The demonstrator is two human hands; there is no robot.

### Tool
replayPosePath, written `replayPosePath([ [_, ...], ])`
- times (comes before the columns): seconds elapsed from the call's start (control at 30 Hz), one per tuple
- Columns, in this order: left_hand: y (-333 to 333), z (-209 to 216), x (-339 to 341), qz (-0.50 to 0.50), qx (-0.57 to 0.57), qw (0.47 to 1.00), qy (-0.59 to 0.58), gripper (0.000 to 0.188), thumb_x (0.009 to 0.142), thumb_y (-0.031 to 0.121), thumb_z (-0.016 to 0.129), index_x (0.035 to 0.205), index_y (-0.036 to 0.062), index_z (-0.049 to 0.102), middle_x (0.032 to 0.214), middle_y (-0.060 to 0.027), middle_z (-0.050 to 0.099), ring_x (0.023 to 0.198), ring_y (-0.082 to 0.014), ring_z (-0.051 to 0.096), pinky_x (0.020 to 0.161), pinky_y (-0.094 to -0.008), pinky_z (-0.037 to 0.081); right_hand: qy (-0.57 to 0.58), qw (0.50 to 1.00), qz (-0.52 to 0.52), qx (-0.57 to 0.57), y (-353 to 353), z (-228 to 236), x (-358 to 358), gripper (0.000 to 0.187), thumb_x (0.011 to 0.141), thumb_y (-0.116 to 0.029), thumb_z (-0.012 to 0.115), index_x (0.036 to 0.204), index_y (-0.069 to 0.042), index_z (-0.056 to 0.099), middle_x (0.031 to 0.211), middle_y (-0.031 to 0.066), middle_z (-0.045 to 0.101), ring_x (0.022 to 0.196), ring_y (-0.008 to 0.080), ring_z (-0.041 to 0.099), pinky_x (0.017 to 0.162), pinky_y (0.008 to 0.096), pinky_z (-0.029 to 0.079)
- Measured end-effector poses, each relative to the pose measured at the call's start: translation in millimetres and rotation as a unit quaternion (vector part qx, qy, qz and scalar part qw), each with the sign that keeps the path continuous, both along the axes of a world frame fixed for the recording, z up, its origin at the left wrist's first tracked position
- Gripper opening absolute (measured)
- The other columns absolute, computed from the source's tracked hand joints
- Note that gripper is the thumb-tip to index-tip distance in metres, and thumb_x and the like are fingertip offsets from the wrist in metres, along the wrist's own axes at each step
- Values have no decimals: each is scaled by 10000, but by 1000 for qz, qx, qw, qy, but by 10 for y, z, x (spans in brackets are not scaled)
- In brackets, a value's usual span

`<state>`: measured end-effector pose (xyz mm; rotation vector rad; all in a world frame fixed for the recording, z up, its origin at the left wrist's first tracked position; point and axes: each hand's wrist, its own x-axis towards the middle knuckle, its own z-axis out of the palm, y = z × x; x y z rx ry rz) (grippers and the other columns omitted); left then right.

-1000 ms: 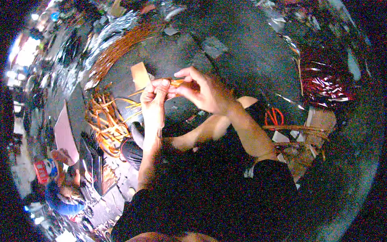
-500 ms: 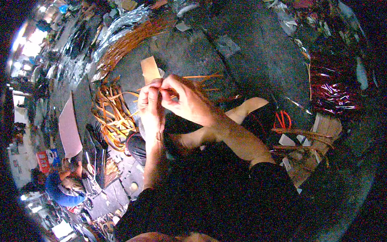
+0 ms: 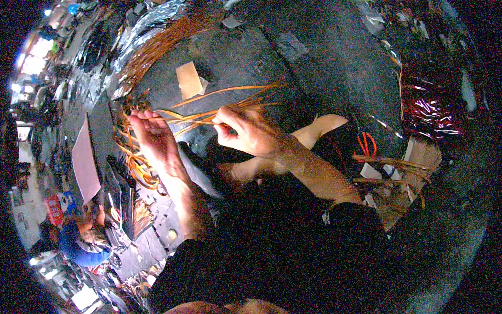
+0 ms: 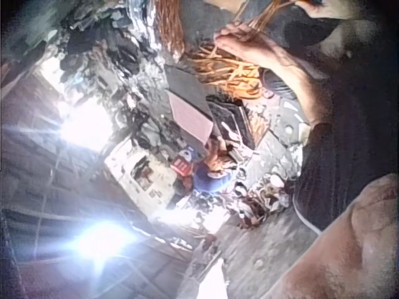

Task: The person sits on the floor and repeatedly picks up thin copper wires, straightens them by hand, and places them into a neat pile. The person handles the wires one at a time, occasionally adjusting the pile.

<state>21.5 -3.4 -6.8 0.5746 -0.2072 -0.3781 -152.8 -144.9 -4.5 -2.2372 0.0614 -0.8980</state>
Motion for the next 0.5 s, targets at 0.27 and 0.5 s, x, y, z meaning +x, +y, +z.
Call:
replayPosePath([
  [0.27,383,-57,465,-5,-53,999,4,178,957,219,578,998,46,594,899,-38,630,854,-155,607,795,-283,544,9,1000,3,-8,-53,-50,-139,204,741,-23,716,898,-44,587,777,87,649,667,244,662,593,346,520],
  [0.5,877,-184,1072,-52,-91,994,-8,207,924,204,610,1008,15,607,893,-90,660,832,-165,644,714,-241,579,52,999,2,-13,-118,-114,-348,185,747,-39,709,883,-53,584,785,79,656,674,240,668,589,343,525],
])
